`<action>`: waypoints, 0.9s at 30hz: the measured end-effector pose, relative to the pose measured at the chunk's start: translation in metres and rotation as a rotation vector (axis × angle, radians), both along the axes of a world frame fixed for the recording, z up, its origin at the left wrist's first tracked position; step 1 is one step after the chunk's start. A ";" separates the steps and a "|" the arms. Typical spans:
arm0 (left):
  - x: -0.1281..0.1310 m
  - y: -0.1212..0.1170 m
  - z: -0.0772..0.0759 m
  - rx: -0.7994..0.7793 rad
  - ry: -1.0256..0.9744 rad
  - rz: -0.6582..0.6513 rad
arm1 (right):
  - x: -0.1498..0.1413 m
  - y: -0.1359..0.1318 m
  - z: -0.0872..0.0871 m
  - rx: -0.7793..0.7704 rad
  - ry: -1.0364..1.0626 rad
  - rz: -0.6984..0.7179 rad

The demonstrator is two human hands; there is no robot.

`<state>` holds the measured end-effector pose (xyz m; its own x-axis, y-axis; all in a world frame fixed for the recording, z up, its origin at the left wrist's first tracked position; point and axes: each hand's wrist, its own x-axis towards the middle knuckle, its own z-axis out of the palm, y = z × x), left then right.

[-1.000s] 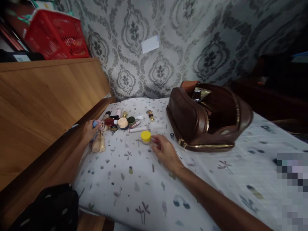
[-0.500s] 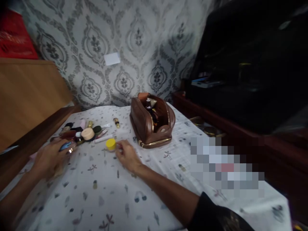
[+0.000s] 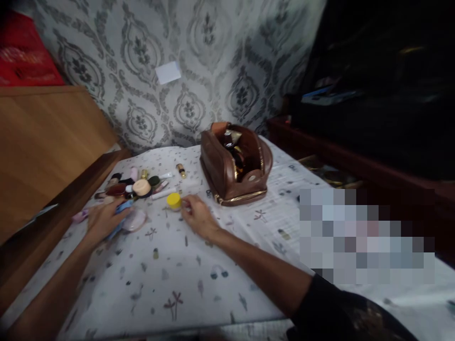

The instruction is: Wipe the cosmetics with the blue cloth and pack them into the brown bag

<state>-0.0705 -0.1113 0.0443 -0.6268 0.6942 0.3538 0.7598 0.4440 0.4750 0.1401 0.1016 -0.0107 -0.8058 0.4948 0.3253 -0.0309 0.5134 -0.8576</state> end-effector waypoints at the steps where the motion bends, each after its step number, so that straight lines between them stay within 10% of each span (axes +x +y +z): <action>1: 0.006 0.005 0.000 -0.021 -0.058 -0.002 | 0.000 0.001 -0.001 0.007 0.010 0.007; 7: 0.043 0.028 -0.009 -0.035 -0.331 -0.178 | -0.001 0.003 -0.004 0.042 0.028 0.003; 27: 0.097 0.028 -0.023 -0.175 -0.052 -0.409 | 0.005 -0.004 0.007 0.057 -0.010 0.040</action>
